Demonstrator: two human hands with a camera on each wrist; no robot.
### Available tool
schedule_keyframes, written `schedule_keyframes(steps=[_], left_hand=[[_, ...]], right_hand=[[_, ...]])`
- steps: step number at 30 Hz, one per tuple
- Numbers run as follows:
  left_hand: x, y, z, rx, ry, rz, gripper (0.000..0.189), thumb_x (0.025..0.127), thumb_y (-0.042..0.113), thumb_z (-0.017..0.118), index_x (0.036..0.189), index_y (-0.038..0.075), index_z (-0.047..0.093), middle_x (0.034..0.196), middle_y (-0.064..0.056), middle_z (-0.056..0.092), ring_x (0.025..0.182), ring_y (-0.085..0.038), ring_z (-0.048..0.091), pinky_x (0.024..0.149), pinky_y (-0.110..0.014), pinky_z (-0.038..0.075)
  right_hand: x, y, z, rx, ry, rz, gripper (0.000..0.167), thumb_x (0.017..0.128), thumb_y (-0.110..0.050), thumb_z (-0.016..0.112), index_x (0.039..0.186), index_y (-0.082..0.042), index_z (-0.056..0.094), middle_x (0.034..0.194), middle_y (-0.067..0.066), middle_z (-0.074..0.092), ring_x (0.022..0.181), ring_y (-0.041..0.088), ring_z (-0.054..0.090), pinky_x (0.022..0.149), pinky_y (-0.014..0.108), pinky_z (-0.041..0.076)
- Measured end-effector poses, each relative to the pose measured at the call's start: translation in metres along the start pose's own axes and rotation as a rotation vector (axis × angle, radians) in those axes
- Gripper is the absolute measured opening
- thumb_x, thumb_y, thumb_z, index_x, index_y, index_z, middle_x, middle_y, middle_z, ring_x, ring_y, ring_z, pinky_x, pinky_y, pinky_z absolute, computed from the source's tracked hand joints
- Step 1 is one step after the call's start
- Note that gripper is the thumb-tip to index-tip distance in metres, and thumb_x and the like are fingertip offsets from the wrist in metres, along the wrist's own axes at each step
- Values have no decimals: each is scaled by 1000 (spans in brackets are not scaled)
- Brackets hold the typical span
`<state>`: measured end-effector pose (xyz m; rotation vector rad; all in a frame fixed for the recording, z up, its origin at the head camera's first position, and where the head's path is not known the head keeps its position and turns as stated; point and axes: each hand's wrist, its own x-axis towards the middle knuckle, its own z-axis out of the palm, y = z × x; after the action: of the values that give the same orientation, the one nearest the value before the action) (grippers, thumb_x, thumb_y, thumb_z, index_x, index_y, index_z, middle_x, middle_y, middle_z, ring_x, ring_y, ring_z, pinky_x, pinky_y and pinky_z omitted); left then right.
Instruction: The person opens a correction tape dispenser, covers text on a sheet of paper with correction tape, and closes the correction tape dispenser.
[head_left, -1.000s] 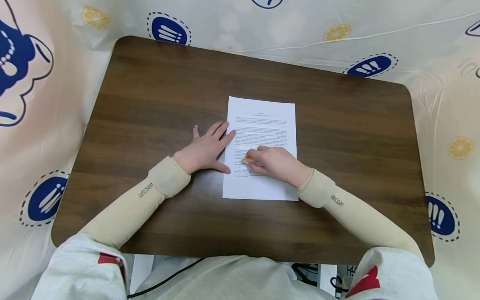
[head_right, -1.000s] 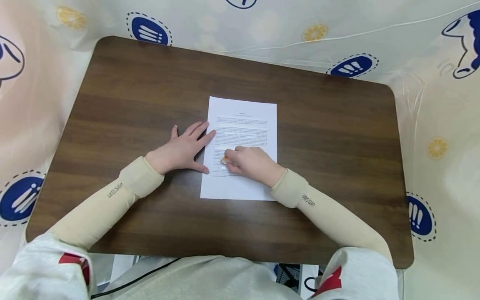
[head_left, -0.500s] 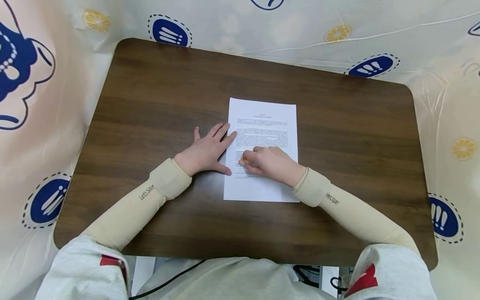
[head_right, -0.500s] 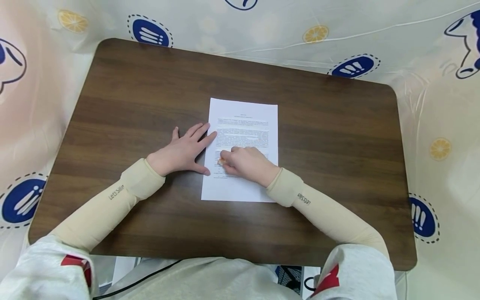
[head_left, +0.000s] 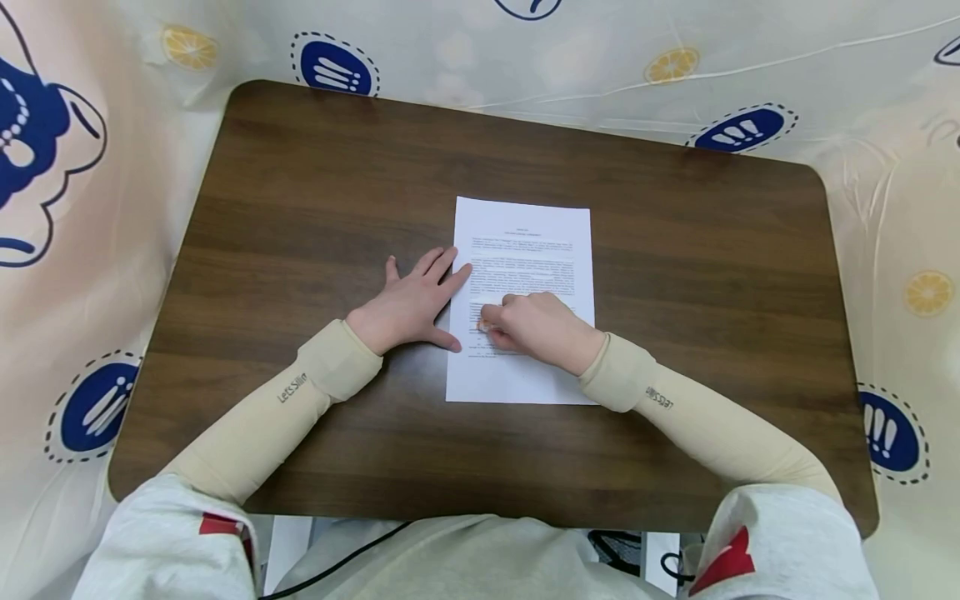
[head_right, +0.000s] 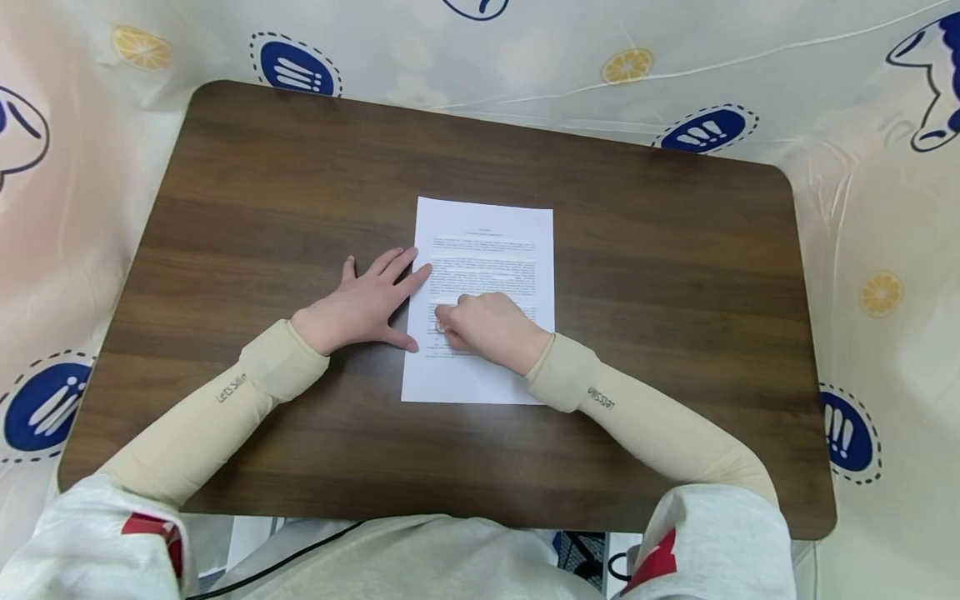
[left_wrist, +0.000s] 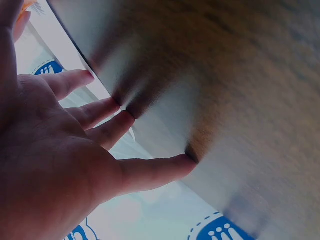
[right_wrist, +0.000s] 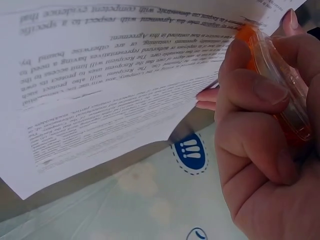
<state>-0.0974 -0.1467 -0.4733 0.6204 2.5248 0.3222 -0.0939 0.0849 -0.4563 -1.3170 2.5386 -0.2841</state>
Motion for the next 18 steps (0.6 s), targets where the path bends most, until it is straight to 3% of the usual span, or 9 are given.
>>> schedule_keyframes(steps=[18], left_hand=[[1, 0, 0, -23, -1, -1, 122, 78, 59, 87, 168, 13, 19, 175, -17, -1, 160, -39, 2, 107, -87, 7]], right_hand=[[-9, 11, 1, 44, -38, 35, 6, 99, -16, 69, 104, -12, 70, 78, 3, 67, 54, 15, 51, 50, 27, 40]])
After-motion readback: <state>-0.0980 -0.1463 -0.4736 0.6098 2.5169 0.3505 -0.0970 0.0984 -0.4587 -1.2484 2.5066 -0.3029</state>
